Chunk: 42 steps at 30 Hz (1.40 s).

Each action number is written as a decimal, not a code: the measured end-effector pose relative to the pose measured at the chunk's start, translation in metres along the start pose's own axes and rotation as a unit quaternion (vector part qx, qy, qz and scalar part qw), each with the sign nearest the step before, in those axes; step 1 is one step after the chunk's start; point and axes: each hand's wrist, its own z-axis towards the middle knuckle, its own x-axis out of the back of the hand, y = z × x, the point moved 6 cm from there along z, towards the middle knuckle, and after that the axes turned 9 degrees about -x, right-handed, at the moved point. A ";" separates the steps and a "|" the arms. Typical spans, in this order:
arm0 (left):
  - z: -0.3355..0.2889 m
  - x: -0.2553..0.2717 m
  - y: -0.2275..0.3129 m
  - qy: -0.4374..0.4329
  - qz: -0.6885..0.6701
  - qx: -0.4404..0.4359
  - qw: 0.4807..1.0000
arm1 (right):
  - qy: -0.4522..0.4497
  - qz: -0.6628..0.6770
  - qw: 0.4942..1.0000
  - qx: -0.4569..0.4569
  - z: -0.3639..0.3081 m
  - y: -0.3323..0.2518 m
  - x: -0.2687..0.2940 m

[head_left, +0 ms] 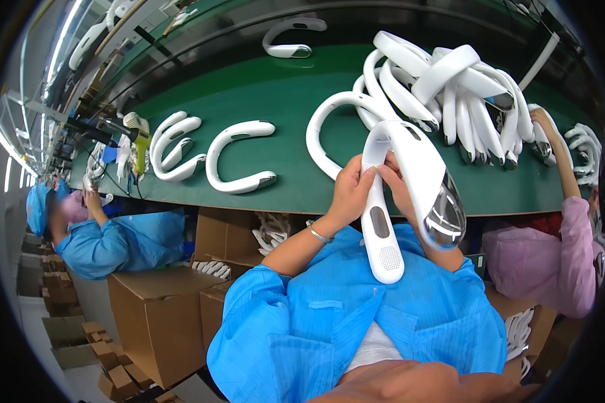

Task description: Assembling components of white plastic neck massagers on a factory production line.

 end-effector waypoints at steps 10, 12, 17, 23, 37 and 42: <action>0.047 0.101 0.025 0.131 -0.065 -0.001 0.989 | 0.023 -0.215 0.947 0.238 0.016 -0.005 -0.016; 0.062 0.116 0.022 0.140 -0.095 0.045 0.985 | -0.057 -0.357 0.879 0.312 0.012 -0.007 -0.047; 0.077 0.191 -0.018 0.247 0.019 0.063 0.967 | -0.087 -0.521 0.813 0.245 0.020 -0.006 -0.102; 0.094 0.214 -0.039 0.285 0.108 0.137 0.943 | -0.058 -0.591 0.760 0.265 0.037 -0.004 -0.109; 0.152 0.247 -0.041 -0.044 0.544 0.100 0.832 | 0.160 -0.426 0.820 0.347 0.016 0.015 -0.046; 0.171 0.248 -0.052 -0.103 0.564 0.115 0.811 | 0.160 -0.347 0.852 0.357 -0.017 0.036 -0.019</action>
